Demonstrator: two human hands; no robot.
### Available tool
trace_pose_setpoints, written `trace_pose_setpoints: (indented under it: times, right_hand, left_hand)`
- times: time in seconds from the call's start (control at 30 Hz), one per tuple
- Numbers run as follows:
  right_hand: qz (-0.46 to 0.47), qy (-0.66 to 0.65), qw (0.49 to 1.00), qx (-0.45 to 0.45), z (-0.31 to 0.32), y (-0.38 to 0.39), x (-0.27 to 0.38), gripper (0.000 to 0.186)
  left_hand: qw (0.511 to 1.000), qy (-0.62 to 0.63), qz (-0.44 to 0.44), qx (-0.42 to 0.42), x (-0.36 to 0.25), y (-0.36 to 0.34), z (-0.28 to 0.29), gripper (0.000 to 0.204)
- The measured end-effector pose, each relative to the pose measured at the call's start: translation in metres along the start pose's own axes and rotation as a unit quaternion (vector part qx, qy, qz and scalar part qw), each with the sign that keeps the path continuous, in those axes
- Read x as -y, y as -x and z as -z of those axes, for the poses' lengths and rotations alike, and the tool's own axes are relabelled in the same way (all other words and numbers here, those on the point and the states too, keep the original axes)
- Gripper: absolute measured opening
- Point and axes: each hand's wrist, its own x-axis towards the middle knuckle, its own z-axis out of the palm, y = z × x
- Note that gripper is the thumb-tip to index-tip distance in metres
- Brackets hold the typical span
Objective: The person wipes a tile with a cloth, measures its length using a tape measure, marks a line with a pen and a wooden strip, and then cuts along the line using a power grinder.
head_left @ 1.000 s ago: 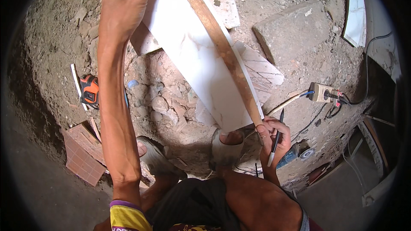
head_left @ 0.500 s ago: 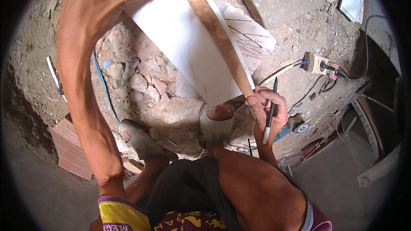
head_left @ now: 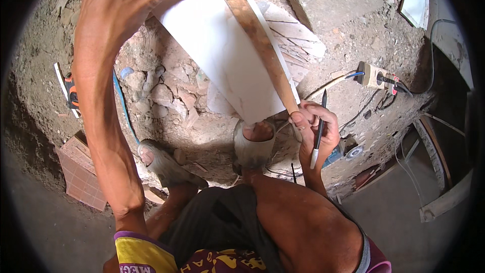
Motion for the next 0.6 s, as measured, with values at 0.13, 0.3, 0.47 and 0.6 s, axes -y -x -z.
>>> trace_pose_setpoints:
  times: [0.13, 0.3, 0.47, 0.6]
  right_hand:
    - [0.002, -0.029, 0.999, -0.014, -0.003, -0.001, 0.003, 0.039]
    - [0.119, 0.109, 0.987, 0.002, 0.003, -0.011, 0.013, 0.031]
    - [0.194, 0.086, 0.975, 0.071, -0.015, -0.09, 0.06, 0.044]
    - [0.247, 0.097, 0.954, 0.137, -0.086, -0.175, 0.115, 0.026]
  left_hand:
    - [0.999, 0.016, 0.028, 0.022, 0.014, -0.014, 0.002, 0.132]
    - [0.998, 0.029, 0.03, 0.037, 0.008, -0.007, 0.004, 0.132]
    - [0.999, 0.018, -0.003, 0.031, 0.008, -0.008, 0.008, 0.132]
    - [0.998, 0.052, -0.04, 0.014, 0.035, -0.012, -0.001, 0.13]
